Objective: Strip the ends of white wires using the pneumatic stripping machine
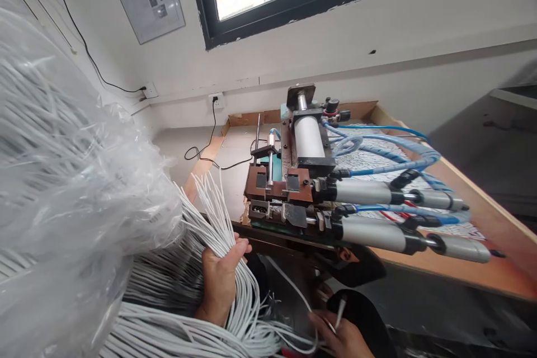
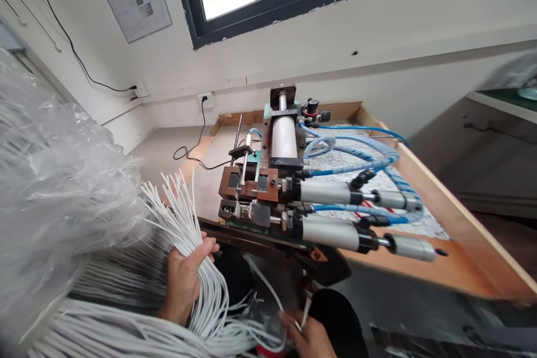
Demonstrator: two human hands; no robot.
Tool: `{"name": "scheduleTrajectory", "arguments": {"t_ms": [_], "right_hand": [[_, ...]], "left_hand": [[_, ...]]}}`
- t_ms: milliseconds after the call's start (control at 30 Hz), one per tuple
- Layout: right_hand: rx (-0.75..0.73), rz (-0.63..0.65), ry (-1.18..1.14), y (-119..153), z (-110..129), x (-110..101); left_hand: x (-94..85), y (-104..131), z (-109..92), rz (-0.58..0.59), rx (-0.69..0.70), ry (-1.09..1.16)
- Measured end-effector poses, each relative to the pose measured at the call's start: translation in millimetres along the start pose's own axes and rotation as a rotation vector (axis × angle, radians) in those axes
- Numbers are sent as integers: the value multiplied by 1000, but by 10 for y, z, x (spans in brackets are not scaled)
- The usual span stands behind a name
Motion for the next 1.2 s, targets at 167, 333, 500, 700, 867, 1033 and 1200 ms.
{"name": "scheduleTrajectory", "arguments": {"t_ms": [167,333,500,700,867,1033,1200], "right_hand": [[37,-212,393,-96,232,-407],[-390,-65,-69,-152,1583,-245],[-439,105,-479,-259,2026,42],[-190,43,-902,-413,1552,98],[-107,43,-1097,-480,1474,149],[-36,115,-1217,-568,1521,241],[-8,151,-1254,-595,1553,273]], "left_hand": [[116,73,99,89,-86,38],[300,150,80,256,-37,-57],[379,202,-126,333,75,-156],[221,149,69,223,-102,81],[184,110,181,172,-160,109],[128,84,163,108,-140,91],[118,75,127,111,-105,56]]}}
Point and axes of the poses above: each hand's wrist, its own y-axis away from the middle knuckle, its own x-axis out of the palm, z = x × y, the point moved 10 cm from there along -y, towards the middle knuckle, and after that the axes turned 8 degrees about z, right-handed, at the moved point
